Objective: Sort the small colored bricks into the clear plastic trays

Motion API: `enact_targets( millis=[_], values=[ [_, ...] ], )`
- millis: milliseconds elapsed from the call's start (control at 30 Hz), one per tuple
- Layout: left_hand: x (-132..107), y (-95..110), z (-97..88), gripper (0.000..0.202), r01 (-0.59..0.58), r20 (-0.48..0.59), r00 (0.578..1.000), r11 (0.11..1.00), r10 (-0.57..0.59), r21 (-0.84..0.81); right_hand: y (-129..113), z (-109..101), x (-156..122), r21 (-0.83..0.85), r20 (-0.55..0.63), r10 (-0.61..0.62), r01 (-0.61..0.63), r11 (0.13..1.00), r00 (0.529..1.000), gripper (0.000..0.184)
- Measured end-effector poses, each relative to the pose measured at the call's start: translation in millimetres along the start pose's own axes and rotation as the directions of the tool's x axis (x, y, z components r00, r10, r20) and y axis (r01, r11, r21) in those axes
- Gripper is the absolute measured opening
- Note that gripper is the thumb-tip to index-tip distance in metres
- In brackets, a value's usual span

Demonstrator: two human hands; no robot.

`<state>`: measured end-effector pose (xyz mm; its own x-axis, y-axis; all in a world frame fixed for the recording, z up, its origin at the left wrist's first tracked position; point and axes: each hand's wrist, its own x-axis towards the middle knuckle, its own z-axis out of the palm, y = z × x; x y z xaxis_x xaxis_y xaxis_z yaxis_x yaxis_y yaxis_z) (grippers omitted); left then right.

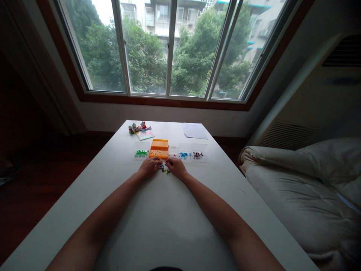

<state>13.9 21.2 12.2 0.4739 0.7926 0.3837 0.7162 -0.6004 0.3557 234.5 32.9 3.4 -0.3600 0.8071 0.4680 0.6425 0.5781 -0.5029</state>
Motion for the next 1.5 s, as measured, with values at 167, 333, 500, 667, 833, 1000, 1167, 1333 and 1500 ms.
enact_targets(
  millis=[167, 333, 500, 667, 833, 1000, 1167, 1333, 1500],
  values=[
    [0, 3, -3.2, 0.028, -0.031, 0.033, 0.999, 0.995, 0.028, 0.094, 0, 0, 0, 0.019, -0.006, -0.012, 0.012, 1.0, 1.0, 0.008],
    [1, 3, -4.2, 0.029, -0.04, 0.045, 0.998, 0.994, 0.036, 0.103, 1, 1, 0, 0.011, -0.005, -0.009, 0.009, 1.0, 1.0, 0.009],
    [2, 2, -2.4, 0.033, -0.021, 0.034, 0.999, 0.995, 0.018, 0.099, 2, 2, 0, 0.005, -0.001, -0.008, 0.008, 1.0, 1.0, 0.008],
    [1, 0, -1.7, 0.038, 0.039, -0.012, 0.999, 0.995, -0.038, 0.092, 0, 1, 0, 0.008, -0.004, -0.012, 0.012, 1.0, 1.0, 0.008],
    [2, -4, -0.4, 0.042, 0.14, -0.107, 0.986, 0.988, -0.132, 0.072, -1, 0, 0, 0.02, -0.003, -0.025, 0.025, 1.0, 1.0, 0.008],
    [8, -13, 4.5, 0.043, 0.237, -0.19, 0.955, 0.971, -0.229, 0.02, 1, 2, 0, 0.013, 0.002, -0.039, 0.039, 0.999, 0.999, 0.009],
    [9, -15, 8.5, 0.045, 0.26, -0.14, 0.958, 0.964, -0.25, 0.054, 1, 3, 1, 0.016, 0.009, -0.043, 0.043, 0.999, 0.999, 0.009],
    [6, -11, 8.4, 0.042, 0.248, -0.082, 0.967, 0.965, -0.242, 0.082, 0, 3, -1, -0.005, 0.032, -0.054, 0.054, 0.999, 0.998, 0.01],
    [5, -10, 7.3, 0.043, 0.247, -0.082, 0.967, 0.966, -0.241, 0.073, -3, 2, -2, -0.037, 0.086, -0.078, 0.082, 0.996, 0.993, 0.013]
  ],
)
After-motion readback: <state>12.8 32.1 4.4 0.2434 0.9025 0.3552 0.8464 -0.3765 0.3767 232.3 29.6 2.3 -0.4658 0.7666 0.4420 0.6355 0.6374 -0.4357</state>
